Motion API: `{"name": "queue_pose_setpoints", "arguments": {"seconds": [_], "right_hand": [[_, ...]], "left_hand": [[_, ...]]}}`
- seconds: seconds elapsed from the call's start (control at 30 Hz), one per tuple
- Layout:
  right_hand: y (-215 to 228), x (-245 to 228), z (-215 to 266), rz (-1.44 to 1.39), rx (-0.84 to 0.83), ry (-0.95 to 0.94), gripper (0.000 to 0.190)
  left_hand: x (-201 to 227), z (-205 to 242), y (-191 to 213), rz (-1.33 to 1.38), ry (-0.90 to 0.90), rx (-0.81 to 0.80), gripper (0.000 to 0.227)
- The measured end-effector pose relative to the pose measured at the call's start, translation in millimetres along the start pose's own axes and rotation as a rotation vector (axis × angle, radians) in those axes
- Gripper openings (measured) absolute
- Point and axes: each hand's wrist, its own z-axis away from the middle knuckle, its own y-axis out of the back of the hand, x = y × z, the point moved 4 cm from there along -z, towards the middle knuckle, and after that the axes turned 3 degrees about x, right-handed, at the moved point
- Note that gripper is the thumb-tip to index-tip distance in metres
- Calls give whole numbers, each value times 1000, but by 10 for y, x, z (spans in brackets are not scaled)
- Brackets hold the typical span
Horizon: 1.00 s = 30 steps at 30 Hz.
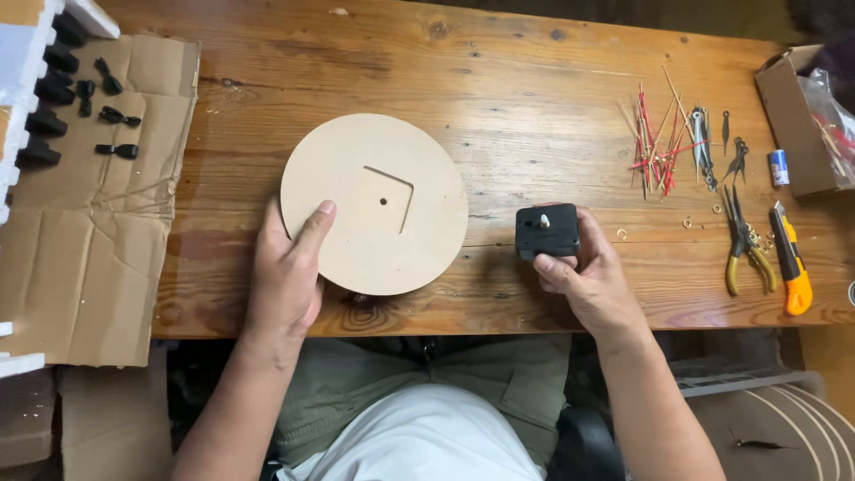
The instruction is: The person uses pliers to secure a metal fastener onto a circular wooden board. They then insert a small black plastic component into a square cutout on the board and attach a metal ring to it.
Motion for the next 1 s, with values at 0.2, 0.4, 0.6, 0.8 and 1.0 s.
{"name": "queue_pose_setpoints", "arguments": {"seconds": [0.2, 0.4, 0.6, 0.8, 1.0], "right_hand": [[0, 52, -12, -83, -45, 30, 51], [-83, -23, 26, -36, -31, 23, 49], [-41, -25, 40, 64, -20, 31, 55], [-153, -48, 89, 82, -26, 120, 74], [-288, -63, 226, 26, -54, 265, 79]], "left_hand": [[398, 2, 25, -885, -434, -146, 62], [327, -223, 145, -1588, -252, -206, 63], [235, -258, 214, -1749, -475, -171, 52], [291, 449, -534, -673, -378, -522, 53], [-311, 896, -991, 97, 192, -700, 53]]}}
